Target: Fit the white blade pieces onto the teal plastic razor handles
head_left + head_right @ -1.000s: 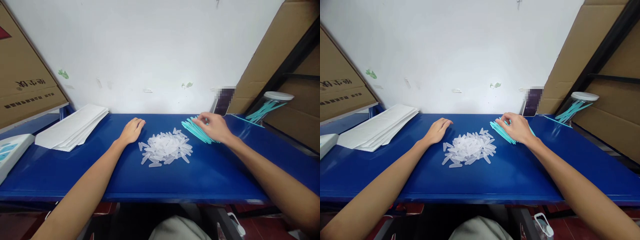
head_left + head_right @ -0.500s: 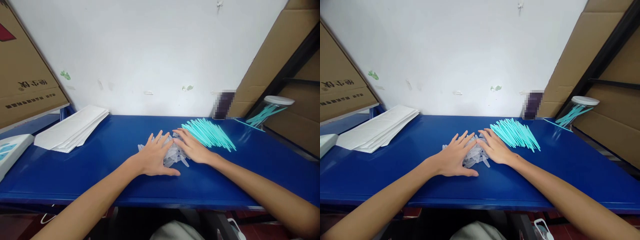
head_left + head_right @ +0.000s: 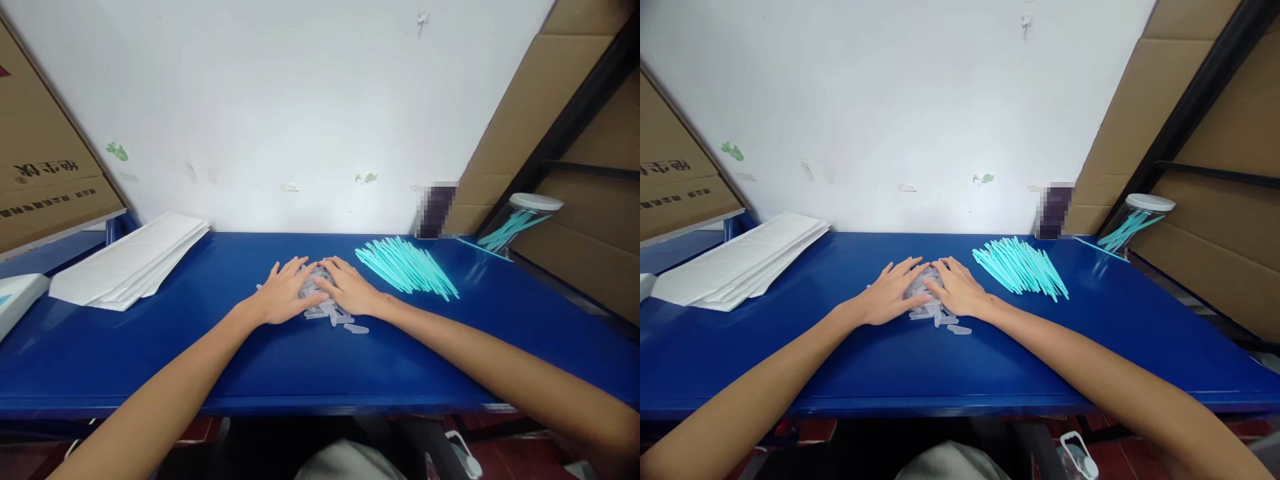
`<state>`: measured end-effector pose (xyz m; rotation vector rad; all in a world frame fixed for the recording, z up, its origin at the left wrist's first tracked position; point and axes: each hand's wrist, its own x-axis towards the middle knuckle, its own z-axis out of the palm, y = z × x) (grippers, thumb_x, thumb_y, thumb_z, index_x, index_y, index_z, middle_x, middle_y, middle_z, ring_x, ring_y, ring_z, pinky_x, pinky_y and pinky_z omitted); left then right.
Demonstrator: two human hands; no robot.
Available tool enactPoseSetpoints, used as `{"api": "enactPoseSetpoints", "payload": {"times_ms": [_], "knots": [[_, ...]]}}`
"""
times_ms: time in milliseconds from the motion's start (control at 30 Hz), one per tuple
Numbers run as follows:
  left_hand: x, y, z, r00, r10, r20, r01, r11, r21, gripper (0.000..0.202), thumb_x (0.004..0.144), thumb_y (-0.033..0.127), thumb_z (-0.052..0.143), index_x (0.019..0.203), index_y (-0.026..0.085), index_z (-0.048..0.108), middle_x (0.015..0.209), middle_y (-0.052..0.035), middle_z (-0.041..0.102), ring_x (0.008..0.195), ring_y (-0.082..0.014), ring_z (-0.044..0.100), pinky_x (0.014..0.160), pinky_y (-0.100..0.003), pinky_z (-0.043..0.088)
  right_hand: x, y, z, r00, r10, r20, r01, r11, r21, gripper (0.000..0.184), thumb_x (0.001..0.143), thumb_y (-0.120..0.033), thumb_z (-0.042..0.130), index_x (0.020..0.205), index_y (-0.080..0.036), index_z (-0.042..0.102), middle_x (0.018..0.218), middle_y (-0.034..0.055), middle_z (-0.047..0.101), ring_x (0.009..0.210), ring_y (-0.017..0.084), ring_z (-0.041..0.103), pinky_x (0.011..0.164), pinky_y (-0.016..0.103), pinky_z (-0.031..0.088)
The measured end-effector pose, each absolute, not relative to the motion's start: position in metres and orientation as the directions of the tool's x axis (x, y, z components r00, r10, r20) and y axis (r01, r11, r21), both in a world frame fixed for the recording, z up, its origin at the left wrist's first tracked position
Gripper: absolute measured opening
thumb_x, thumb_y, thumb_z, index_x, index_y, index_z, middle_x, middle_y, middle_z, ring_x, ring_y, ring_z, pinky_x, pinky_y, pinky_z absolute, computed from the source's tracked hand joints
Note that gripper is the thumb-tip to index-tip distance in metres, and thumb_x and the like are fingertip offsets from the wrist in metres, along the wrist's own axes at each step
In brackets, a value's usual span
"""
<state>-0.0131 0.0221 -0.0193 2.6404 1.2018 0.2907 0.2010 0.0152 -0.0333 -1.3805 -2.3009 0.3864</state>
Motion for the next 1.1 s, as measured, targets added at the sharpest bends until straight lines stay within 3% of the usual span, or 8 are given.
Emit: {"api": "enactPoseSetpoints", "payload": {"times_ms": [233, 300, 467, 667, 800, 867, 967, 1100], "knots": [[-0.027, 0.041, -0.006, 0.445, 0.762, 0.47, 0.662, -0.634, 0.399, 0.051, 0.101, 0.052, 0.036, 0.128, 0.018, 0.062, 0.132, -0.0118, 0.061, 0.124, -0.0276, 0.056, 0.108, -0.045, 0.042, 0.208, 0.033, -0.004, -0.269, 0.856, 0.442, 0.747, 0.475, -0.466, 0.047, 0.086, -0.054, 0.063, 0.118, -0.02, 0.064, 0.13, 0.012, 0.062, 0.116, 0.028, 0.059, 0.098, 0.041, 0.046], [-0.034, 0.053, -0.004, 0.344, 0.78, 0.523, 0.646, -0.6, 0.471, 0.044, 0.1, 0.047, 0.041, 0.115, 0.017, 0.069, 0.117, -0.0098, 0.069, 0.112, -0.0256, 0.062, 0.101, -0.039, 0.047, 0.23, 0.036, 0.015, -0.214, 0.87, 0.445, 0.806, 0.414, -0.423, 0.036, 0.093, -0.045, 0.052, 0.111, -0.018, 0.068, 0.115, 0.0106, 0.07, 0.103, 0.025, 0.064, 0.09, 0.039, 0.048], [-0.059, 0.104, -0.011, 0.151, 0.872, 0.466, 0.584, -0.459, 0.67, 0.043, 0.093, 0.048, 0.044, 0.098, 0.015, 0.072, 0.097, -0.0082, 0.074, 0.092, -0.0219, 0.068, 0.087, -0.031, 0.052, 0.309, 0.048, 0.044, -0.11, 0.915, 0.387, 0.958, 0.201, -0.202, 0.033, 0.091, -0.039, 0.049, 0.097, -0.016, 0.071, 0.103, 0.012, 0.073, 0.094, 0.027, 0.065, 0.083, 0.038, 0.045], [-0.074, 0.137, -0.023, 0.225, 0.902, 0.368, 0.59, -0.427, 0.685, 0.046, 0.092, 0.046, 0.04, 0.093, 0.012, 0.07, 0.082, -0.0091, 0.072, 0.074, -0.0199, 0.067, 0.074, -0.032, 0.054, 0.364, 0.053, 0.035, 0.071, 0.906, 0.416, 0.978, 0.018, -0.207, 0.033, 0.091, -0.044, 0.045, 0.082, -0.02, 0.066, 0.084, 0.007, 0.07, 0.077, 0.022, 0.061, 0.066, 0.032, 0.04], [-0.044, 0.1, -0.003, 0.431, 0.84, 0.331, 0.593, -0.539, 0.598, 0.039, 0.094, 0.048, 0.048, 0.096, 0.018, 0.073, 0.104, -0.0084, 0.074, 0.099, -0.0242, 0.067, 0.092, -0.04, 0.051, 0.362, 0.053, 0.028, 0.071, 0.933, 0.353, 0.984, -0.007, -0.178, 0.032, 0.089, -0.046, 0.048, 0.082, -0.021, 0.066, 0.081, 0.0057, 0.071, 0.073, 0.021, 0.061, 0.059, 0.03, 0.036], [-0.016, 0.067, 0.011, 0.656, 0.689, 0.308, 0.562, -0.718, 0.411, 0.043, 0.1, 0.048, 0.039, 0.116, 0.022, 0.07, 0.122, -0.0091, 0.069, 0.117, -0.0274, 0.061, 0.101, -0.049, 0.047, 0.356, 0.051, 0.027, 0.096, 0.93, 0.356, 0.985, -0.036, -0.171, 0.03, 0.084, -0.049, 0.055, 0.081, -0.022, 0.066, 0.081, 0.0046, 0.071, 0.073, 0.022, 0.062, 0.056, 0.029, 0.034], [0.028, 0.021, 0.017, 0.843, 0.504, 0.188, 0.451, -0.853, 0.263, 0.057, 0.098, 0.064, 0.038, 0.144, 0.033, 0.05, 0.152, -0.0079, 0.049, 0.143, -0.0374, 0.038, 0.112, -0.066, 0.032, 0.345, 0.047, 0.028, 0.156, 0.907, 0.391, 0.98, -0.092, -0.177, 0.034, 0.08, -0.056, 0.059, 0.078, -0.023, 0.066, 0.078, 0.0034, 0.071, 0.072, 0.023, 0.063, 0.057, 0.029, 0.034], [0.062, -0.005, -0.005, 0.855, 0.502, 0.13, 0.47, -0.857, 0.211, 0.077, 0.09, 0.077, 0.039, 0.155, 0.037, 0.034, 0.164, -0.0107, 0.027, 0.149, -0.0493, 0.015, 0.112, -0.078, 0.015, 0.328, 0.037, 0.026, 0.045, 0.933, 0.357, 0.996, -0.013, -0.093, 0.037, 0.091, -0.053, 0.047, 0.084, -0.021, 0.066, 0.084, 0.006, 0.072, 0.075, 0.023, 0.064, 0.059, 0.03, 0.035]]}}
